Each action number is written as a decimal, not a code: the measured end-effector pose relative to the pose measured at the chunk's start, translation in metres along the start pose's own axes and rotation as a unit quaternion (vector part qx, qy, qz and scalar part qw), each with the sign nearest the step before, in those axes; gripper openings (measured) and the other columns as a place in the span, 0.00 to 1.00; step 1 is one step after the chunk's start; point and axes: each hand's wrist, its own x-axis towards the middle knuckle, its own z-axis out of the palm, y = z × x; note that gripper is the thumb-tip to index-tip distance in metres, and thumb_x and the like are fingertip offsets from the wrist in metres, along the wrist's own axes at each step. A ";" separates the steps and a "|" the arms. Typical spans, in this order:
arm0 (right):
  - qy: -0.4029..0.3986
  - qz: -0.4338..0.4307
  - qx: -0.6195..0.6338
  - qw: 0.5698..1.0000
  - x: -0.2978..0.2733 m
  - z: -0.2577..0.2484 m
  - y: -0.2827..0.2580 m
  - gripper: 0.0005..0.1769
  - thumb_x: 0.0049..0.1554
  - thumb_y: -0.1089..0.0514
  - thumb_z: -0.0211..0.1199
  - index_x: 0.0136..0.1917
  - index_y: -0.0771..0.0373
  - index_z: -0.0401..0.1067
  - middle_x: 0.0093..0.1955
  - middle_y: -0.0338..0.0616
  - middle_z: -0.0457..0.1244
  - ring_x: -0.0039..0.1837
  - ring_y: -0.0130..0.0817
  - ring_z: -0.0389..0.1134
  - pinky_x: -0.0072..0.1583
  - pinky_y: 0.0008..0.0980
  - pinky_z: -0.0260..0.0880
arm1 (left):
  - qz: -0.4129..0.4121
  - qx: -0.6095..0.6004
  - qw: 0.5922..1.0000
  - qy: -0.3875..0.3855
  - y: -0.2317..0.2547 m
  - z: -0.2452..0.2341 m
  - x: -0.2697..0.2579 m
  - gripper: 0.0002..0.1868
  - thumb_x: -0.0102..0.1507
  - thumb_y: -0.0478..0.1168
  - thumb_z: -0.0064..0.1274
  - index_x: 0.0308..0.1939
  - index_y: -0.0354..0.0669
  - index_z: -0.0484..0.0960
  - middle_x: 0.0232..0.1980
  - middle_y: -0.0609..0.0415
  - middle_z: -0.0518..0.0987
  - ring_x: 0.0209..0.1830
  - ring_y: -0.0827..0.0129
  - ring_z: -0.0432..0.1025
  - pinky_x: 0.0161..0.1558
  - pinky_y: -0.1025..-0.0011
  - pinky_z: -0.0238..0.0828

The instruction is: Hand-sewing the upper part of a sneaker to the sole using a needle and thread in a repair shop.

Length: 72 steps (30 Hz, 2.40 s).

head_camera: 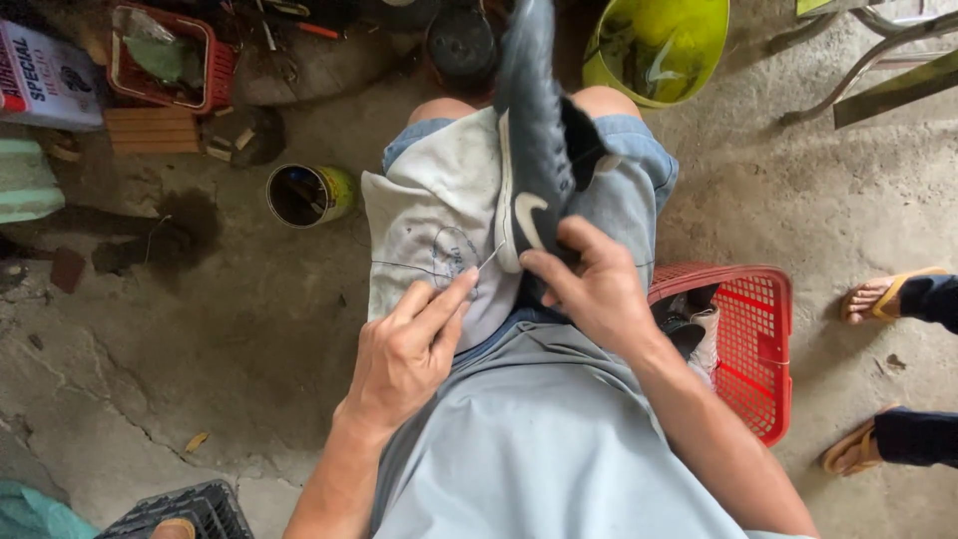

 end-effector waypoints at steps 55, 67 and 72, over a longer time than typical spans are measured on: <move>0.033 0.053 -0.010 0.998 0.001 -0.096 -0.040 0.09 0.59 0.56 0.64 0.49 0.61 0.80 0.41 0.48 0.72 0.34 0.30 0.68 0.34 0.29 0.73 | 0.006 0.209 0.962 -0.178 -0.024 -0.016 0.062 0.08 0.68 0.51 0.48 0.48 0.62 0.78 0.30 0.56 0.78 0.20 0.53 0.78 0.24 0.57 0.75; 0.135 -0.360 -0.429 0.818 -0.016 -0.046 -0.010 0.05 0.58 0.57 0.71 0.49 0.53 0.81 0.54 0.40 0.66 0.55 0.42 0.65 0.57 0.37 0.67 | 0.068 0.226 0.965 -0.117 -0.053 0.010 0.041 0.07 0.70 0.41 0.40 0.39 0.55 0.73 0.33 0.60 0.69 0.36 0.60 0.75 0.36 0.66 0.72; -0.090 -0.253 -0.007 0.963 -0.054 -0.074 -0.056 0.05 0.55 0.67 0.66 0.45 0.68 0.79 0.61 0.60 0.69 0.50 0.38 0.71 0.50 0.37 0.73 | 0.065 0.224 0.967 -0.101 -0.052 0.012 0.040 0.06 0.69 0.40 0.41 0.38 0.54 0.73 0.32 0.57 0.69 0.34 0.56 0.75 0.34 0.63 0.72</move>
